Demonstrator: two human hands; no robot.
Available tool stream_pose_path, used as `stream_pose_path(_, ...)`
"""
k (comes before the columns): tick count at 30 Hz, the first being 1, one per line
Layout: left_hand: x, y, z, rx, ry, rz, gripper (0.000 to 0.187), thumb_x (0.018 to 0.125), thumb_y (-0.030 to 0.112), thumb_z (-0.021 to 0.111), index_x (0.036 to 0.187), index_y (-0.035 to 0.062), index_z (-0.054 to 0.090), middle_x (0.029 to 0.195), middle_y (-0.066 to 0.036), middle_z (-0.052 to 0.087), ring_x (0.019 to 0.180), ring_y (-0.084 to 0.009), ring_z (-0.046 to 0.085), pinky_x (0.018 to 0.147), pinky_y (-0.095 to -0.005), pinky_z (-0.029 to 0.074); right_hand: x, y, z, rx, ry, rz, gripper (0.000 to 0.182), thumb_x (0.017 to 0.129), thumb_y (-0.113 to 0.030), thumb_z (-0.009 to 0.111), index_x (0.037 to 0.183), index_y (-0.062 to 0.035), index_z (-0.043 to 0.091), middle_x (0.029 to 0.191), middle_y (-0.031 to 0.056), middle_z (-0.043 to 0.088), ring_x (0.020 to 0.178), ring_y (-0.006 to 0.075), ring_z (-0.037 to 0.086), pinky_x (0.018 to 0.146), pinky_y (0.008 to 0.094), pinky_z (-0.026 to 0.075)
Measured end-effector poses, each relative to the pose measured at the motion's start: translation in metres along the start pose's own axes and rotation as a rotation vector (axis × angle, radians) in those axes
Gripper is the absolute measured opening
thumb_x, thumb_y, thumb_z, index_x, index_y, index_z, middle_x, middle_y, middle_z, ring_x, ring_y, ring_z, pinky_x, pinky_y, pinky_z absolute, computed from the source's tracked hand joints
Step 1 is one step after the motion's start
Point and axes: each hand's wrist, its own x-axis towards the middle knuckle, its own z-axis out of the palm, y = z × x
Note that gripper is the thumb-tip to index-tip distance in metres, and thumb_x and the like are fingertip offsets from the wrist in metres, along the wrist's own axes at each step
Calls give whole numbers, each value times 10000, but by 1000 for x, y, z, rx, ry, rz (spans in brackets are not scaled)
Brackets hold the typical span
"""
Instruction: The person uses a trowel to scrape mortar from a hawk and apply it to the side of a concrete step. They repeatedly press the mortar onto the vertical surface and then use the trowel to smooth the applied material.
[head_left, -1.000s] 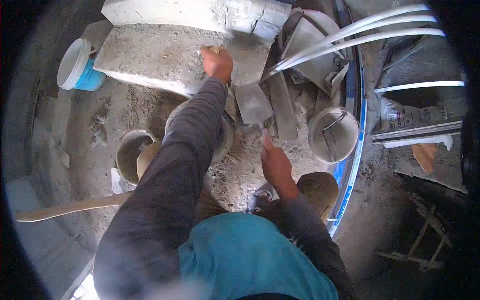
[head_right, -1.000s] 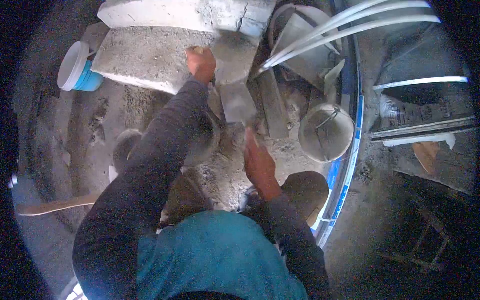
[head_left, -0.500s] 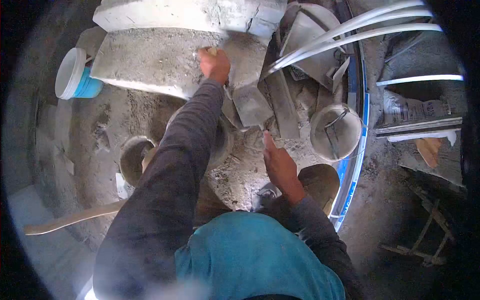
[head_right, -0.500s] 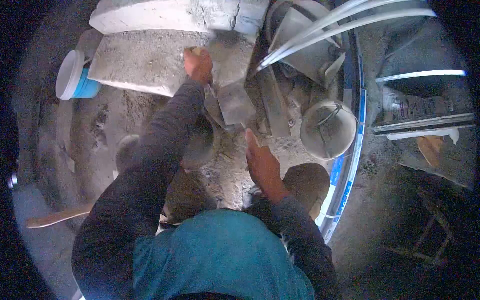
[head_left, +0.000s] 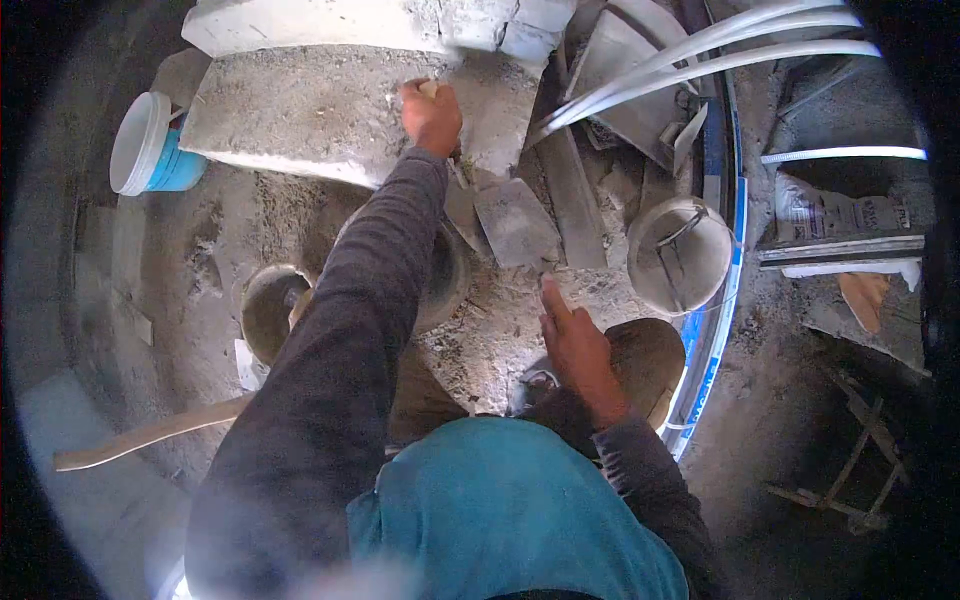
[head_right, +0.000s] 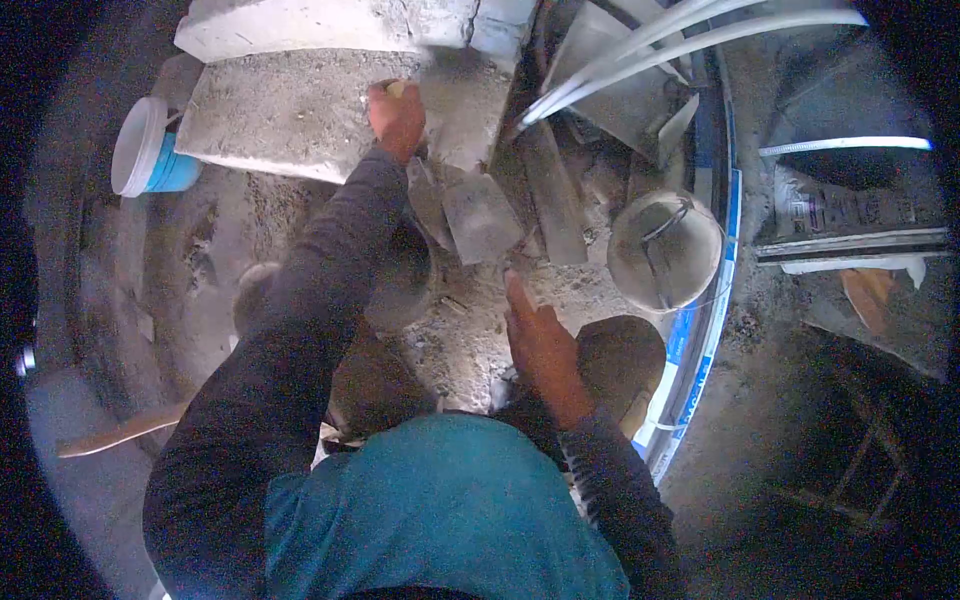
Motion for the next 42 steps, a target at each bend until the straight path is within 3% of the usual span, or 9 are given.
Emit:
stream_pose_path(8,-9,16,-5,18,13,-5,380,828,218,675,1128,27,542,985,-226,668,911,-370,666,817,-431,517,-1,-3,14,42,153,-54,616,951,-253,538,1505,-271,267,808,235,588,731,419,601,653,523,478)
stream_pose_path(10,-7,9,-3,30,36,38,373,832,220,679,1126,35,542,987,-225,668,908,-374,665,813,-435,517,-4,-5,9,19,30,54,614,955,-262,529,1507,-266,260,811,227,586,740,423,602,668,521,476)
stream_pose_path(13,-8,14,-2,62,16,-49,380,826,214,681,1133,40,541,997,-221,664,911,-372,663,813,-436,517,6,-7,15,61,76,10,600,966,-270,513,1505,-279,249,910,250,612,775,437,629,662,550,500)
stream_pose_path(19,1,0,5,-18,-8,18,401,822,238,683,1133,29,539,979,-232,664,907,-375,662,815,-442,513,-5,-3,13,43,45,48,644,944,-246,546,1513,-278,248,799,234,596,741,420,606,657,525,477)
stream_pose_path(22,-5,4,-2,3,-17,40,406,824,239,675,1136,21,533,992,-232,661,913,-375,660,820,-441,511,2,2,28,72,136,-22,652,942,-253,547,1517,-278,241,807,238,600,746,421,607,666,526,481)
stream_pose_path(32,-8,12,0,115,-6,104,404,831,229,659,1141,7,525,1014,-230,652,933,-384,648,843,-437,502,9,0,20,32,54,39,649,942,-250,541,1517,-271,241,818,241,601,773,415,616,682,535,482)
stream_pose_path(35,-12,14,-7,-82,-74,82,404,833,237,658,1143,9,532,1014,-230,650,939,-383,647,851,-440,499,24,-1,19,97,203,-71,649,941,-252,540,1516,-287,241,825,237,603,785,414,621,681,535,486)
stream_pose_path(40,-5,9,-3,111,-96,62,422,829,245,668,1164,22,543,1035,-253,655,969,-387,646,856,-440,499,3,-5,7,40,79,34,626,937,-235,534,1503,-284,271,837,227,607,770,412,620,669,523,488)
stream_pose_path(42,-6,21,1,44,-163,-66,421,816,247,676,1155,29,555,1025,-254,662,959,-390,653,848,-442,505,15,-5,12,62,139,-18,634,938,-234,531,1508,-289,257,840,230,606,761,415,617,667,521,488)
